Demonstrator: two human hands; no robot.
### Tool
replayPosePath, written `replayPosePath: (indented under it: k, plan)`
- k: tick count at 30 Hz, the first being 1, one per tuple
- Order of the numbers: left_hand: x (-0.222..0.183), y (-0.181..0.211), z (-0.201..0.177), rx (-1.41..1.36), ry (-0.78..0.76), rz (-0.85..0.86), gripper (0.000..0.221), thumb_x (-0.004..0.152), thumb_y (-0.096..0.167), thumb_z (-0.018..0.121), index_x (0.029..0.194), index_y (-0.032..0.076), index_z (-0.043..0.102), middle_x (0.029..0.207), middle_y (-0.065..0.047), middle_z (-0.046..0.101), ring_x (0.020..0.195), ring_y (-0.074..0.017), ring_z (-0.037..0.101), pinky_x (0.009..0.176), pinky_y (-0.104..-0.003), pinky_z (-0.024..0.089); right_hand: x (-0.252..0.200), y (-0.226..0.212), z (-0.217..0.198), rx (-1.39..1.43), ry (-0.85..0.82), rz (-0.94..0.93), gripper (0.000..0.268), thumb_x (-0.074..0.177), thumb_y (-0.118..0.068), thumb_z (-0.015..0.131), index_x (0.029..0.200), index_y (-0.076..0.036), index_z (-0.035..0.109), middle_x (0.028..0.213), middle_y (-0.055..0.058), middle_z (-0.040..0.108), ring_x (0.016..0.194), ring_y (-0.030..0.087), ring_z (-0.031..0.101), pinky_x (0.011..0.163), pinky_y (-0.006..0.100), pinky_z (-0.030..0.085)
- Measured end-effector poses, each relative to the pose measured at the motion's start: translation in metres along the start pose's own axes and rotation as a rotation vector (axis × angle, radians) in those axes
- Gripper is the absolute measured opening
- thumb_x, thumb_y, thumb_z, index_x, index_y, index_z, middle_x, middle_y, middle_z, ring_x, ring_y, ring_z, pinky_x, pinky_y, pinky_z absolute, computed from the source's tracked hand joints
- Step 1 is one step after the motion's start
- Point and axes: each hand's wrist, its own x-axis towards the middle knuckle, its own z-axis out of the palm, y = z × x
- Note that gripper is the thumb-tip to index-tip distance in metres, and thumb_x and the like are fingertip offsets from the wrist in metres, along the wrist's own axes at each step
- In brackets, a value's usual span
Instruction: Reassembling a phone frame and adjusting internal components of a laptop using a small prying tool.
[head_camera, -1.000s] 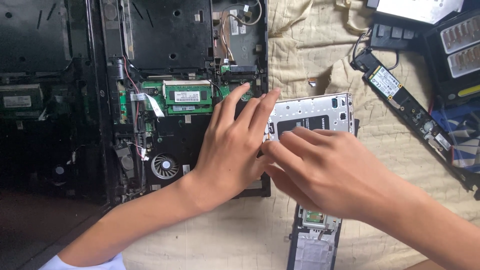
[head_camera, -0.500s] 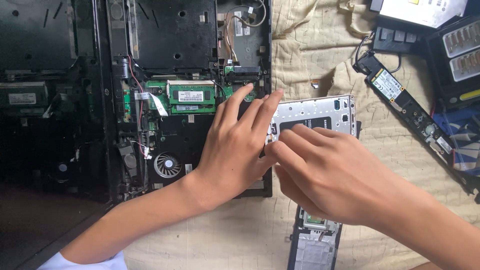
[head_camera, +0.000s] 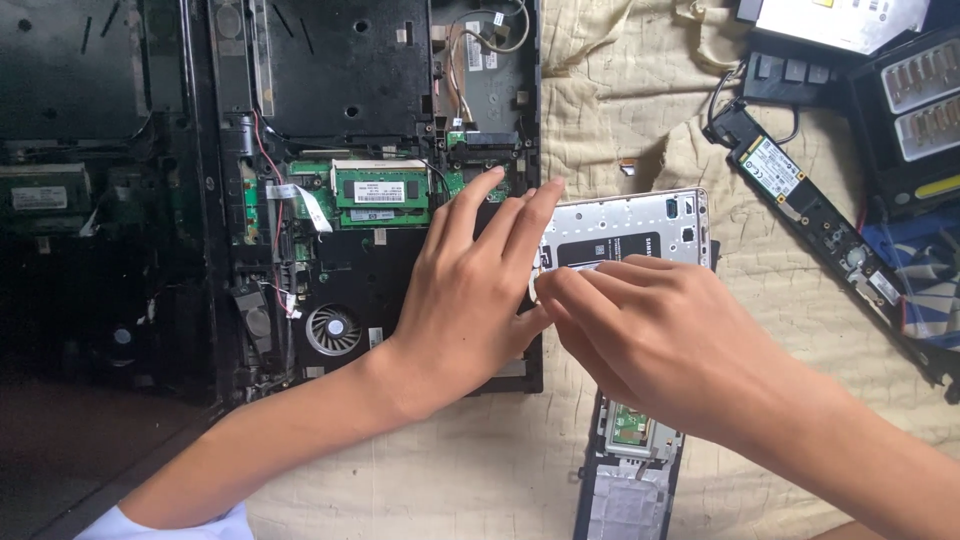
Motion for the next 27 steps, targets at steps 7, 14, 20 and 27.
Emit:
replayPosePath:
  k: [7, 14, 20, 27]
  plan:
    - [-0.001, 0.000, 0.001, 0.000, 0.023, -0.004, 0.086, 0.076, 0.022, 0.079, 0.149, -0.003, 0.040, 0.130, -0.021, 0.064, 0.136, -0.0417, 0.048, 0.113, -0.054, 0.041, -0.001, -0.007, -0.008, 0.002, -0.124, 0.012, 0.015, 0.085, -0.008, 0.061, 0.099, -0.006, 0.055, 0.086, 0.008, 0.059, 0.074, 0.024, 0.059, 0.072, 0.039, 0.051]
    - [0.000, 0.000, 0.001, 0.021, 0.013, 0.002, 0.096, 0.067, 0.019, 0.087, 0.148, -0.002, 0.040, 0.128, -0.019, 0.065, 0.136, -0.0412, 0.049, 0.112, -0.054, 0.042, 0.000, -0.004, -0.006, 0.039, -0.033, 0.026, 0.018, 0.089, -0.007, 0.070, 0.102, 0.000, 0.060, 0.083, 0.009, 0.071, 0.066, 0.021, 0.072, 0.051, 0.037, 0.057]
    - [-0.001, 0.000, 0.001, -0.001, -0.007, -0.001, 0.095, 0.069, 0.021, 0.083, 0.149, -0.003, 0.039, 0.129, -0.020, 0.064, 0.137, -0.0422, 0.047, 0.113, -0.055, 0.040, -0.001, -0.009, -0.005, 0.037, -0.070, 0.108, 0.016, 0.092, -0.016, 0.068, 0.098, -0.007, 0.057, 0.070, 0.004, 0.062, 0.051, 0.018, 0.062, 0.039, 0.035, 0.046]
    - [-0.001, 0.001, 0.001, 0.025, 0.014, -0.001, 0.092, 0.070, 0.019, 0.082, 0.149, -0.003, 0.040, 0.131, -0.020, 0.064, 0.135, -0.0413, 0.048, 0.112, -0.054, 0.042, -0.004, -0.008, -0.007, -0.030, -0.129, 0.009, 0.024, 0.080, -0.007, 0.065, 0.102, -0.002, 0.054, 0.081, 0.007, 0.064, 0.067, 0.023, 0.067, 0.050, 0.039, 0.053]
